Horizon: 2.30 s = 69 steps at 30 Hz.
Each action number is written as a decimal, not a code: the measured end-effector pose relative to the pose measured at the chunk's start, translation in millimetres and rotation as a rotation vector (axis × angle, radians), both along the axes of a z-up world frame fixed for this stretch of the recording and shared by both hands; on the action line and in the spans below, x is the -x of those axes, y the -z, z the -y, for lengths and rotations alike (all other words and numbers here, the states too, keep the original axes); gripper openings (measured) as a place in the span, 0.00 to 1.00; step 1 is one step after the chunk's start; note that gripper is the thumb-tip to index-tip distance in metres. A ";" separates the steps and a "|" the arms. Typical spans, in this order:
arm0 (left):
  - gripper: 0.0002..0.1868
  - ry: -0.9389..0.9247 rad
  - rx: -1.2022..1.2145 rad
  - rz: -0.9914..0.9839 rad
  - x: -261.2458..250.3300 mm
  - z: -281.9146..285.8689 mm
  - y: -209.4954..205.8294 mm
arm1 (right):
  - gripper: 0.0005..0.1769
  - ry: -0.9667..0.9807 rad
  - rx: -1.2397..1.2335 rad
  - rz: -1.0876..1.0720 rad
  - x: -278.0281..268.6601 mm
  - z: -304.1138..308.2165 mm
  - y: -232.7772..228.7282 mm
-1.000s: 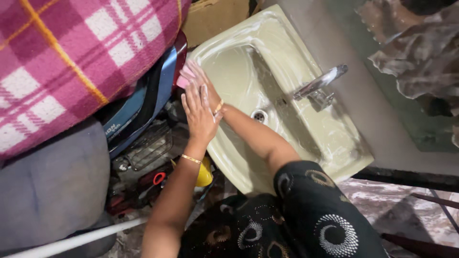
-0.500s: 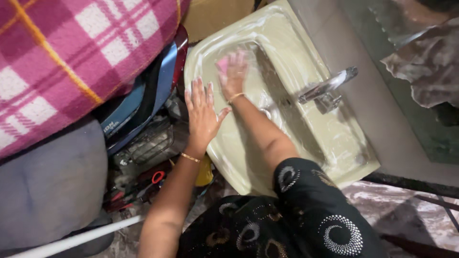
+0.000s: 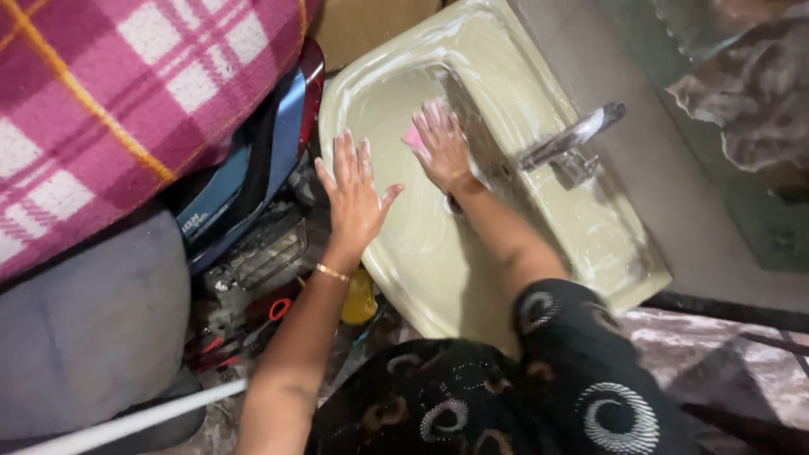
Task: The person cleans a sink using a pink sponge and a yellow container, scrubbing the basin and the faucet before rinsing them with water.
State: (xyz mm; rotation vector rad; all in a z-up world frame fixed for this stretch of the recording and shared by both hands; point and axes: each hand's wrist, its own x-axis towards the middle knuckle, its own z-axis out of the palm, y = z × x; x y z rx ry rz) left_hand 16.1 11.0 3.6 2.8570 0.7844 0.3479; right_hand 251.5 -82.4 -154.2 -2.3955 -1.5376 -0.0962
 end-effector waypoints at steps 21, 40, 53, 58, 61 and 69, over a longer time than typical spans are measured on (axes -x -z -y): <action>0.55 -0.049 0.149 0.254 6.4 -1.1 3.5 | 0.37 -0.245 -0.835 -0.773 107.3 -121.1 36.2; 0.47 -0.152 0.721 1.153 26.4 -13.5 51.3 | 0.36 -0.588 -0.481 -0.473 152.8 -50.4 -49.3; 0.47 0.005 0.800 1.150 54.9 17.7 31.3 | 0.37 0.134 -0.122 -0.140 57.4 -66.4 7.6; 0.49 0.126 0.798 1.073 54.6 27.7 23.9 | 0.40 -0.343 -0.543 -0.363 132.3 -77.9 28.4; 0.49 0.183 0.730 0.953 44.4 17.8 16.4 | 0.37 -0.526 -0.161 -0.183 162.4 62.0 23.1; 0.47 0.150 0.231 0.083 23.1 17.2 3.2 | 0.36 -0.029 -0.171 0.024 9.7 12.1 18.7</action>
